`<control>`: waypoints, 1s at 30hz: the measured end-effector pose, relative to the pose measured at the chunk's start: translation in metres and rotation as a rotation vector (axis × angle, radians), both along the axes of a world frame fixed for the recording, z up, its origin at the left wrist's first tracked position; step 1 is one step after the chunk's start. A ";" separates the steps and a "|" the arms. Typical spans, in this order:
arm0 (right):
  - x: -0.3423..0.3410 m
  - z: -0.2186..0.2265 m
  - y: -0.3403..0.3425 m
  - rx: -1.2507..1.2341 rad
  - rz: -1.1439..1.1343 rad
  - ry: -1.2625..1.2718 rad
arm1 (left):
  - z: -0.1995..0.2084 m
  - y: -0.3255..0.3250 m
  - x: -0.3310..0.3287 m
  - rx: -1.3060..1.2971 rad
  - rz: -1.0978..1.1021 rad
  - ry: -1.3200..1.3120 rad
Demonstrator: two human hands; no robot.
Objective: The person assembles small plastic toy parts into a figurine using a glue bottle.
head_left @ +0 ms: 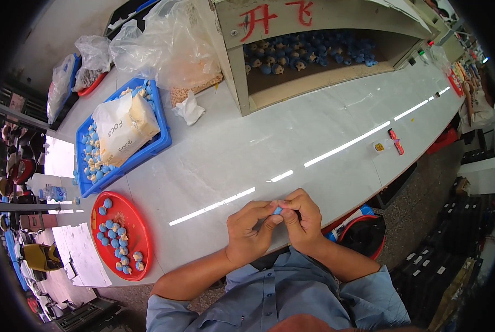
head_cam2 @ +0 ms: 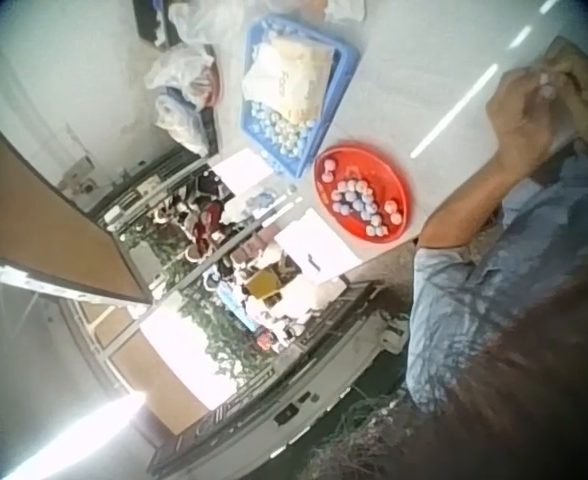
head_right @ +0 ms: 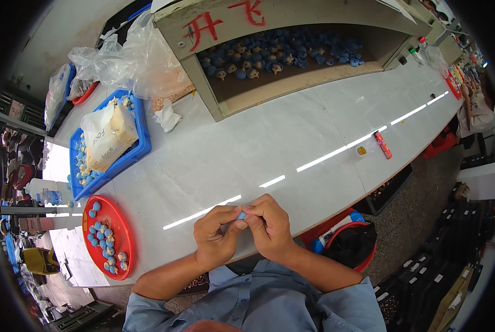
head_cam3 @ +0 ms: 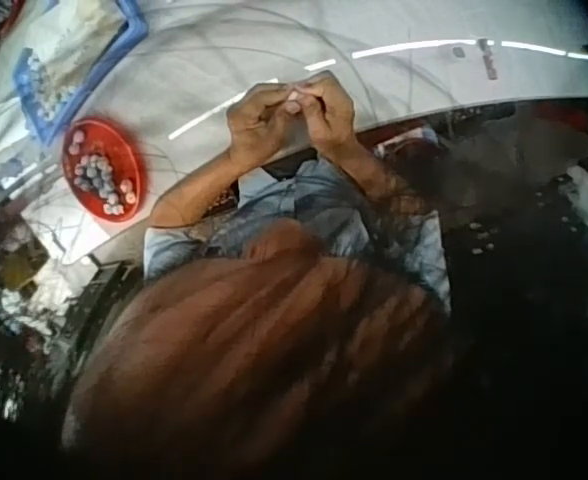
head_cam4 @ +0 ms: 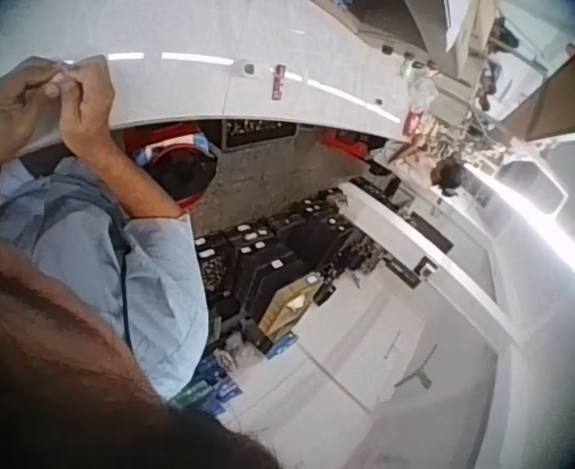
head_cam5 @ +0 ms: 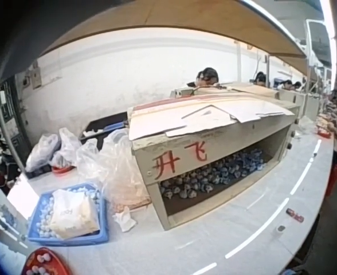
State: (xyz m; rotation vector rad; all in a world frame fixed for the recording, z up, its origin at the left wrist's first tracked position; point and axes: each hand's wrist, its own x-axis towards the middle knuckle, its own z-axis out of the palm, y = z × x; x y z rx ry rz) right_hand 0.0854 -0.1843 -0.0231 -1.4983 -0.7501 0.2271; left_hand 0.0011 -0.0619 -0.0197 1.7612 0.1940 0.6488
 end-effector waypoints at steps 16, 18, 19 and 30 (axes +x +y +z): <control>0.000 -0.002 0.001 0.008 -0.005 0.024 | 0.002 0.002 -0.001 -0.009 -0.025 0.035; 0.001 -0.002 0.002 0.015 -0.006 0.004 | 0.002 0.002 -0.001 -0.013 -0.028 0.030; 0.002 -0.002 0.002 0.021 -0.003 -0.017 | 0.002 0.002 -0.001 -0.018 -0.027 0.026; 0.001 -0.001 0.002 0.020 0.002 0.015 | -0.001 0.002 0.000 -0.008 -0.021 0.015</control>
